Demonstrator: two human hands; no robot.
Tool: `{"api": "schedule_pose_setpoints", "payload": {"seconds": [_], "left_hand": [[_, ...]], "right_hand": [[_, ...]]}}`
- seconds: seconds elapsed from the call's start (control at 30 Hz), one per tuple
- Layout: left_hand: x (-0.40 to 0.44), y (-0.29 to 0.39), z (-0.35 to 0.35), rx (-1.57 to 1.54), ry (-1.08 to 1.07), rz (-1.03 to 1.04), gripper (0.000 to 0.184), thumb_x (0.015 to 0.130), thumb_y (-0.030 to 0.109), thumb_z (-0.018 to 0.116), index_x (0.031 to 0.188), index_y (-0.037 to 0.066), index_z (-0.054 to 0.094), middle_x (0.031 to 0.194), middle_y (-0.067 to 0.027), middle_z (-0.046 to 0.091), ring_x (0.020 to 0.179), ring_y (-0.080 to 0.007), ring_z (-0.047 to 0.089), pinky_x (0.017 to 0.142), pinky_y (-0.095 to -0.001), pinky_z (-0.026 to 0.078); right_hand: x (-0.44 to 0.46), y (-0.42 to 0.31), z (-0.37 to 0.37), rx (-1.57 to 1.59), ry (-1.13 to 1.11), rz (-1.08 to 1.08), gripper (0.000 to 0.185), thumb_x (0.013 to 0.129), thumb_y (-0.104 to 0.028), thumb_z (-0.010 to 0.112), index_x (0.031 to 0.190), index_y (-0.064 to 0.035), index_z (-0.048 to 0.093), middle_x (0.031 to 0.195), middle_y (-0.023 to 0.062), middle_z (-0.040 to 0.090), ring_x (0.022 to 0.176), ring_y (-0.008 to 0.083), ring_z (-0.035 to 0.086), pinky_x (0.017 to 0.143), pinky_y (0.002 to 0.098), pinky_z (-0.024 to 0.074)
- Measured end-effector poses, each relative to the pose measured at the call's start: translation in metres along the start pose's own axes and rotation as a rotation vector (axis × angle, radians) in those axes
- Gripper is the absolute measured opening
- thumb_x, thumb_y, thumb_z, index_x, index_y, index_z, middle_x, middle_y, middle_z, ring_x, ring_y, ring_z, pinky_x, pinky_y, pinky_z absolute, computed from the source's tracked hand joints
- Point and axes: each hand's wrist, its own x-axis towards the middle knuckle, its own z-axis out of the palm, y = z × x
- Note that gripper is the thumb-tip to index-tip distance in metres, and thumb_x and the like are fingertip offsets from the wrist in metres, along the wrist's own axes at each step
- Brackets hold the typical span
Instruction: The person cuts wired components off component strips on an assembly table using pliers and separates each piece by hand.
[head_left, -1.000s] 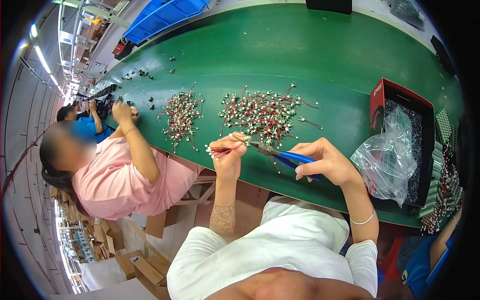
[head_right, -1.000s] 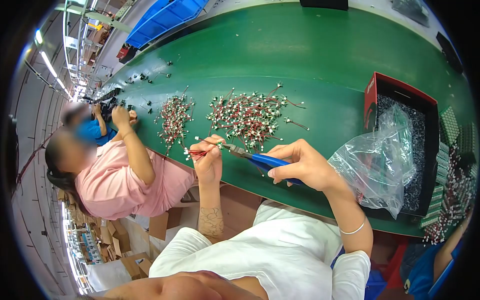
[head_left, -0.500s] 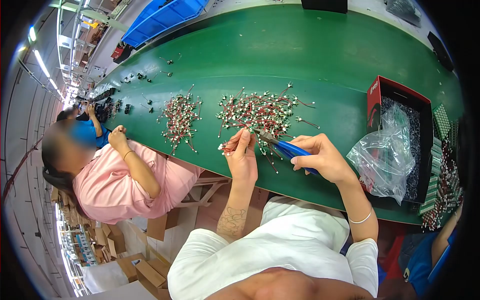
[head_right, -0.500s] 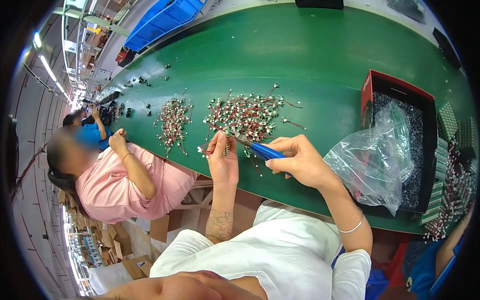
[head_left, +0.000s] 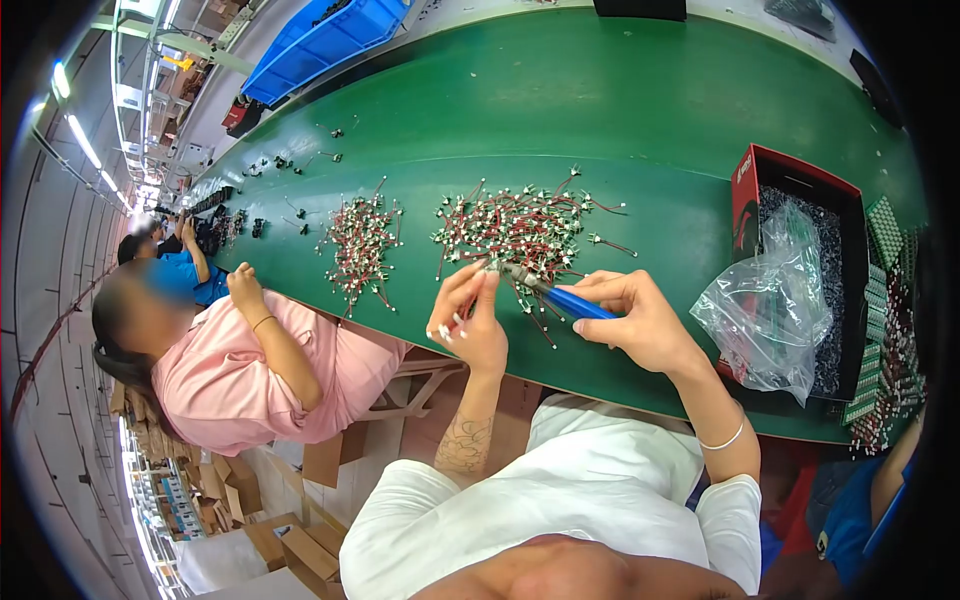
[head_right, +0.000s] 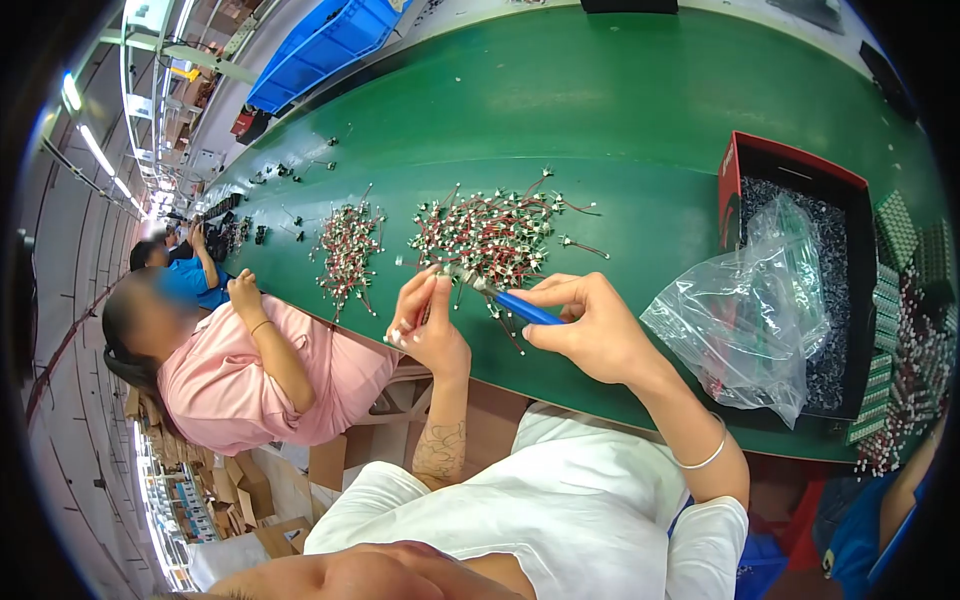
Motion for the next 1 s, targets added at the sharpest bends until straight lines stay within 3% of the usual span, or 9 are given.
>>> {"api": "schedule_pose_setpoints", "payload": {"seconds": [0.07,0.23,0.37,0.53,1.0], "left_hand": [[0.000,0.000,0.001,0.079,-0.013,0.082,0.016,0.076,-0.006,0.074,0.091,-0.001,0.070,0.098,-0.0106,0.070,0.086,-0.0165,0.065,0.076,-0.0254,0.053],[0.007,0.010,0.002,0.070,-0.059,-0.143,0.014,0.077,-0.005,0.073,0.089,0.000,0.069,0.105,-0.0113,0.069,0.092,-0.0175,0.064,0.084,-0.0257,0.050],[0.022,0.003,0.004,0.119,-0.101,-0.287,0.017,0.077,-0.005,0.073,0.092,0.000,0.070,0.105,-0.0113,0.069,0.090,-0.0174,0.064,0.083,-0.0252,0.050],[0.027,0.002,-0.003,0.007,-0.080,-0.331,0.020,0.076,-0.006,0.073,0.094,-0.001,0.070,0.105,-0.0114,0.070,0.090,-0.0172,0.064,0.084,-0.0244,0.050],[0.029,0.008,-0.013,-0.040,-0.174,-0.031,0.022,0.068,-0.011,0.076,0.086,0.001,0.072,0.095,-0.0114,0.072,0.080,-0.0175,0.065,0.071,-0.0268,0.053]], "right_hand": [[-0.001,-0.002,-0.002,0.019,0.020,0.032,0.033,0.074,-0.002,0.067,0.106,-0.0029,0.073,0.095,0.0053,0.064,0.068,0.0079,0.049,0.056,0.0183,0.0348],[0.002,-0.004,-0.012,-0.032,0.019,0.089,0.039,0.071,-0.001,0.067,0.109,-0.0005,0.071,0.105,0.0082,0.063,0.080,0.0143,0.057,0.067,0.0237,0.0460],[0.003,0.003,-0.004,-0.547,0.282,-0.218,0.047,0.067,-0.001,0.067,0.114,-0.0030,0.070,0.110,0.0072,0.063,0.090,0.0181,0.058,0.082,0.0280,0.0463],[0.002,-0.003,-0.003,-0.502,0.200,-0.274,0.047,0.065,-0.007,0.068,0.111,-0.0028,0.071,0.111,0.0093,0.064,0.091,0.0253,0.061,0.084,0.0321,0.0477],[0.000,-0.008,0.000,-0.478,0.074,-0.322,0.050,0.062,-0.002,0.071,0.112,-0.0054,0.071,0.110,0.0083,0.066,0.092,0.0236,0.062,0.083,0.0317,0.0480]]}}
